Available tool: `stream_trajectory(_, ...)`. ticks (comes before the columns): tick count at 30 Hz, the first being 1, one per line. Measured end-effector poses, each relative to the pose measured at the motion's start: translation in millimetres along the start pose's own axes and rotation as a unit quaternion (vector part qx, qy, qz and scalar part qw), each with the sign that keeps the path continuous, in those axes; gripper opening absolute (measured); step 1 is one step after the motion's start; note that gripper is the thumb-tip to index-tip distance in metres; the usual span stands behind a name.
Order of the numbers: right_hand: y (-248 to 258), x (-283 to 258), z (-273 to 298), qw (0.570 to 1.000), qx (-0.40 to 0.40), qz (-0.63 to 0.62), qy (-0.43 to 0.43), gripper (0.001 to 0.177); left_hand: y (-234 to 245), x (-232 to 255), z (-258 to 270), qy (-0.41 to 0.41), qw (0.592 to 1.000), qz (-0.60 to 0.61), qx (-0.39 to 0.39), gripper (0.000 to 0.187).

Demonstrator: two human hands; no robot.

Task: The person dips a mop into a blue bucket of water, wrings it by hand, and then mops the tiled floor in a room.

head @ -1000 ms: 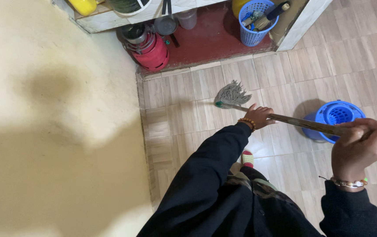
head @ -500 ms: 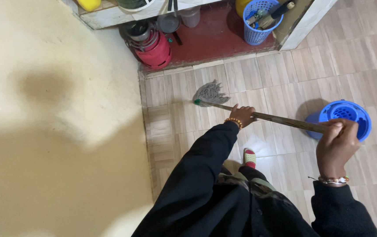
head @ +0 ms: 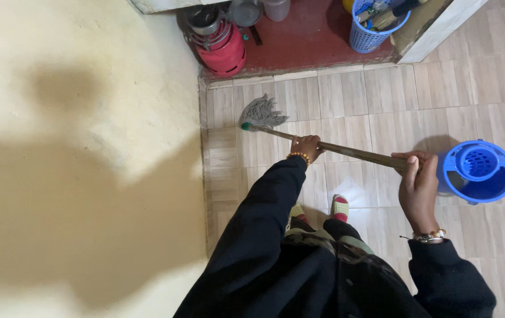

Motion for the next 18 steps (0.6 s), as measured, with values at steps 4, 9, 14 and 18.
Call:
stream_trajectory(4,-13,5,-3,0.999,-0.031,-0.022,-0.021,0.024,4,-13,4,0.013,0.999,0.018,0.028,0.036)
stream_trajectory(9,-22,15,-4,0.993,-0.068,-0.095,-0.034,0.027,-2,-18,10,0.045,0.998,0.033,0.015,0.037)
stream_trajectory(14,-17,19,-7,0.993,-0.082,-0.084,-0.03,0.026,2,-10,19,0.074,0.993,0.069,0.062,0.041)
stream_trajectory(18,-12,21,-11,0.991,-0.095,-0.095,-0.026,0.025,3,-2,21,0.087,0.991,0.064,0.078,0.04)
Point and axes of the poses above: each hand's wrist, its own z-axis away from the middle knuckle, its own y-axis out of the back of the hand, x = y × z, the point moved 10 cm from there along -z, towards the middle knuckle, and after that the axes turned 11 degrees about -z, right-handed, at the moved point
